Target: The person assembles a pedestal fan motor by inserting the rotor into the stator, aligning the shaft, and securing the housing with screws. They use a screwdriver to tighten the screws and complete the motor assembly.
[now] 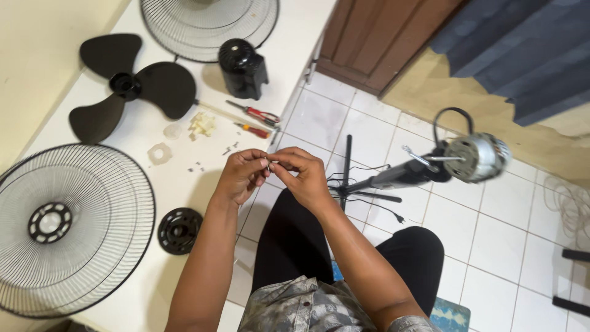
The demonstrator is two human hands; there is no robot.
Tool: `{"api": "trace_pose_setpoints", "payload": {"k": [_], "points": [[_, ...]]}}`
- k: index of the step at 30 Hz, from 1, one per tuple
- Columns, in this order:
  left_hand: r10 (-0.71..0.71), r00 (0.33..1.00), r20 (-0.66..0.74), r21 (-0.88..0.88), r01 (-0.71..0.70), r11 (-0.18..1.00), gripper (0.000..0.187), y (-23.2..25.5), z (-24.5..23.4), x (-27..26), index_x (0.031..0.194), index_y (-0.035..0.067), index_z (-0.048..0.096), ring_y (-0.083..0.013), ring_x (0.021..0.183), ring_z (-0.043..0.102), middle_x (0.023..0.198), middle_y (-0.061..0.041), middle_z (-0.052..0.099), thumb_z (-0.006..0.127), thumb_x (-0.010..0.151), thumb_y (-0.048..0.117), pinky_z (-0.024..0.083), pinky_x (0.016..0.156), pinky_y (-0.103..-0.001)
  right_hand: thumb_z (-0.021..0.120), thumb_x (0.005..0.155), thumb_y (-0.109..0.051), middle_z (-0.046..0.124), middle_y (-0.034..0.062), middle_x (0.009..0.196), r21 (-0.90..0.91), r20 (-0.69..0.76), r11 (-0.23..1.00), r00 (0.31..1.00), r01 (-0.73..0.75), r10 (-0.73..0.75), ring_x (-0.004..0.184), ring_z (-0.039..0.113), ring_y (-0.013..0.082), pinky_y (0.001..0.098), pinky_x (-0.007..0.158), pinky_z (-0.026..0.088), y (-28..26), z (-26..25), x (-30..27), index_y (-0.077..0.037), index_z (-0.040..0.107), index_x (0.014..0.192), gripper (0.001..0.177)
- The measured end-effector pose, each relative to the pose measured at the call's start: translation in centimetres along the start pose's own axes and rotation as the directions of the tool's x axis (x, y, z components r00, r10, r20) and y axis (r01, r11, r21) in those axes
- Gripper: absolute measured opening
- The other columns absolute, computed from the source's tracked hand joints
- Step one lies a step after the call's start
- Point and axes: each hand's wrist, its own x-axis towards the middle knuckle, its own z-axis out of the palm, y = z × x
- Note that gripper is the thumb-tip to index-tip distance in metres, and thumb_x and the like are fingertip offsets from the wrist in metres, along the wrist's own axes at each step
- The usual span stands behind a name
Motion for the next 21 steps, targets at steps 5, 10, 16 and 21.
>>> {"api": "trace_pose_setpoints", "payload": {"k": [5, 10, 16, 21], "points": [[-0.074, 0.990, 0.119, 0.013, 0.073, 0.997, 0.013, -2.1, 4.7, 0.1, 0.103, -0.007, 0.072, -0.0124, 0.062, 0.063, 0.083, -0.013, 0.073, 0.068, 0.094, 0.001, 0.049, 0.050, -0.020, 0.077, 0.089, -0.002, 0.076, 0.0057, 0.100, -0.014, -0.135, 0.996, 0.987, -0.087, 0.084, 0.084, 0.072, 0.0106, 0.0226, 0.073, 0.060, -1.7, -4.5, -3.2, -0.006, 0.079, 0.108, 0.020], [-0.051, 0.973, 0.226, 0.082, 0.033, 0.996, 0.014, -4.5, 10.1, 0.0, 0.103, -0.009, 0.073, -0.0181, 0.075, 0.070, 0.089, -0.016, 0.075, 0.068, 0.093, -0.001, 0.055, 0.058, -0.026, 0.076, 0.090, -0.003, 0.078, 0.0072, 0.098, 0.070, -0.303, 0.984, 0.936, -0.165, 0.179, 0.085, 0.074, 0.0115, 0.0224, 0.073, 0.060, -2.8, -8.2, -7.5, -0.002, 0.079, 0.107, 0.017], [-0.089, 0.952, 0.294, 0.161, 0.043, 0.986, 0.016, -7.7, 16.0, -0.6, 0.106, -0.008, 0.073, -0.0203, 0.078, 0.071, 0.094, -0.016, 0.076, 0.070, 0.093, 0.001, 0.059, 0.067, -0.031, 0.075, 0.091, -0.006, 0.080, 0.0087, 0.096, 0.172, -0.451, 0.958, 0.846, -0.231, 0.285, 0.085, 0.077, 0.0119, 0.0238, 0.076, 0.063, -3.0, -12.3, -11.8, 0.000, 0.075, 0.112, 0.022], [-0.021, 0.922, 0.387, 0.165, -0.047, 0.985, 0.019, -9.9, 20.1, -1.0, 0.111, -0.008, 0.074, -0.0194, 0.078, 0.071, 0.097, -0.015, 0.076, 0.069, 0.096, 0.003, 0.062, 0.074, -0.033, 0.074, 0.094, -0.006, 0.079, 0.0112, 0.098, 0.158, -0.530, 0.973, 0.817, -0.168, 0.227, 0.083, 0.075, 0.0143, 0.0270, 0.075, 0.062, -3.6, -15.0, -14.2, 0.003, 0.077, 0.111, 0.019]]}}
